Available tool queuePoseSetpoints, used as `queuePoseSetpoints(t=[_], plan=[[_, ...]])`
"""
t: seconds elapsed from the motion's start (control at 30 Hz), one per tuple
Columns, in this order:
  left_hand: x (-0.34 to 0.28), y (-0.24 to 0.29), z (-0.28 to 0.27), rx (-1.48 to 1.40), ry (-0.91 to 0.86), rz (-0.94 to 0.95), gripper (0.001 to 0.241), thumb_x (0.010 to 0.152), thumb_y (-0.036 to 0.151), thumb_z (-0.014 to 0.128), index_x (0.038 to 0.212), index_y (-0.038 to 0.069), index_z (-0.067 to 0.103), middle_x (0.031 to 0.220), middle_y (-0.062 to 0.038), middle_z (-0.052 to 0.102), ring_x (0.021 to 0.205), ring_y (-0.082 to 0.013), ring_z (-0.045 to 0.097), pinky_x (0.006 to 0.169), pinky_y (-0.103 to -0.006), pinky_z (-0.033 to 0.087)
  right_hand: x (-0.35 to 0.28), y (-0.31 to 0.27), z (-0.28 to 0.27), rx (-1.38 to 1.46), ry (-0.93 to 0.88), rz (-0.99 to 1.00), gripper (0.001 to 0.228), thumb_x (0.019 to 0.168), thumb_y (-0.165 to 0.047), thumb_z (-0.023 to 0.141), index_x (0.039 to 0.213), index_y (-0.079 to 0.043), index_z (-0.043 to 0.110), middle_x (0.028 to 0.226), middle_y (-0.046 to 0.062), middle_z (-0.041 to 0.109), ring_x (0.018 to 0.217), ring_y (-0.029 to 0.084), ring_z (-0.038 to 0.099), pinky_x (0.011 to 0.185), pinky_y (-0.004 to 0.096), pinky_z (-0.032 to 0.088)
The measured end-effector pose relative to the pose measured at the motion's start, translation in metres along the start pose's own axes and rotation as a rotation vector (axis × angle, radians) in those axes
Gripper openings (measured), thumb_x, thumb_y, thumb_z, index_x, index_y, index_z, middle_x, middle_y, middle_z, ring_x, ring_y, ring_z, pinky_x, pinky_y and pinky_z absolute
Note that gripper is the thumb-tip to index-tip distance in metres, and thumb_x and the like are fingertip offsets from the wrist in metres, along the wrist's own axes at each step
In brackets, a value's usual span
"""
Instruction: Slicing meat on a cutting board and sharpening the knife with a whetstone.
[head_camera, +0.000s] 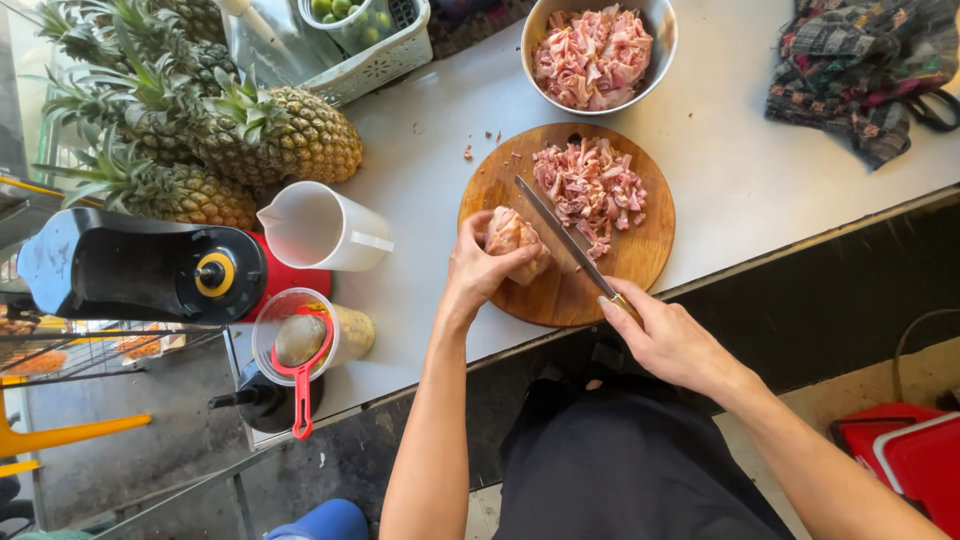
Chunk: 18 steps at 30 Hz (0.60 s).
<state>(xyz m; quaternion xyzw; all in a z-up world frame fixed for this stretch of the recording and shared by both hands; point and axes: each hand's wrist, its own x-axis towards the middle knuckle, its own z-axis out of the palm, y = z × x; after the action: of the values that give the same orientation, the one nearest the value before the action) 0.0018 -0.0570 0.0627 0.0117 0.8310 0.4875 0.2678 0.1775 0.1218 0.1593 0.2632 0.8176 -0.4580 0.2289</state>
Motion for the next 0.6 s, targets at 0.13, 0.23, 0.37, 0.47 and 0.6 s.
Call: queuePoseSetpoints(t=[0.13,0.23,0.37,0.47,0.6], plan=[[-0.020,-0.007,-0.004,0.038,0.013,-0.002,0.088,0.056,0.045,0.099,0.130,0.014,0.064,0.121,-0.014,0.068,0.122,-0.0314,0.067,0.106,-0.0415,0.052,0.023,0.045,0.009,0.044,-0.117,0.015,0.046,0.100,-0.041,0.048,0.144,-0.028,0.053,0.072,0.020,0.072,0.045,0.028,0.068,0.049,0.035,0.063],[-0.032,-0.012,-0.005,-0.173,0.081,-0.038,0.083,0.059,0.037,0.099,0.130,0.015,0.060,0.110,-0.016,0.072,0.109,-0.0304,0.072,0.095,-0.0413,0.057,0.026,0.057,-0.002,0.154,-0.188,0.059,0.045,0.098,-0.034,0.051,0.139,-0.018,0.060,0.056,0.015,0.065,0.039,0.024,0.064,0.037,0.031,0.057],[-0.033,-0.014,-0.001,-0.687,0.212,-0.185,0.079,0.069,0.028,0.097,0.133,0.007,0.055,0.112,-0.019,0.066,0.099,-0.0240,0.066,0.088,-0.0374,0.057,0.034,0.061,-0.020,0.144,-0.066,0.018,0.046,0.099,-0.034,0.050,0.140,-0.016,0.058,0.056,0.016,0.063,0.038,0.027,0.064,0.035,0.036,0.057],[-0.032,0.011,0.017,-0.891,0.283,-0.229,0.075,0.069,0.024,0.096,0.128,0.005,0.054,0.116,-0.020,0.060,0.099,-0.0293,0.067,0.081,-0.0423,0.061,0.022,0.030,-0.024,0.047,-0.043,0.006,0.047,0.099,-0.036,0.050,0.144,-0.024,0.055,0.073,0.023,0.069,0.065,0.035,0.070,0.061,0.045,0.058],[-0.038,0.021,0.047,-0.097,0.461,-0.161,0.080,0.060,0.062,0.091,0.114,0.011,0.060,0.111,-0.019,0.072,0.114,-0.0376,0.069,0.099,-0.0481,0.054,0.015,0.011,-0.016,0.008,0.009,-0.057,0.046,0.098,-0.042,0.051,0.144,-0.033,0.055,0.102,0.030,0.074,0.103,0.047,0.070,0.094,0.057,0.054]])
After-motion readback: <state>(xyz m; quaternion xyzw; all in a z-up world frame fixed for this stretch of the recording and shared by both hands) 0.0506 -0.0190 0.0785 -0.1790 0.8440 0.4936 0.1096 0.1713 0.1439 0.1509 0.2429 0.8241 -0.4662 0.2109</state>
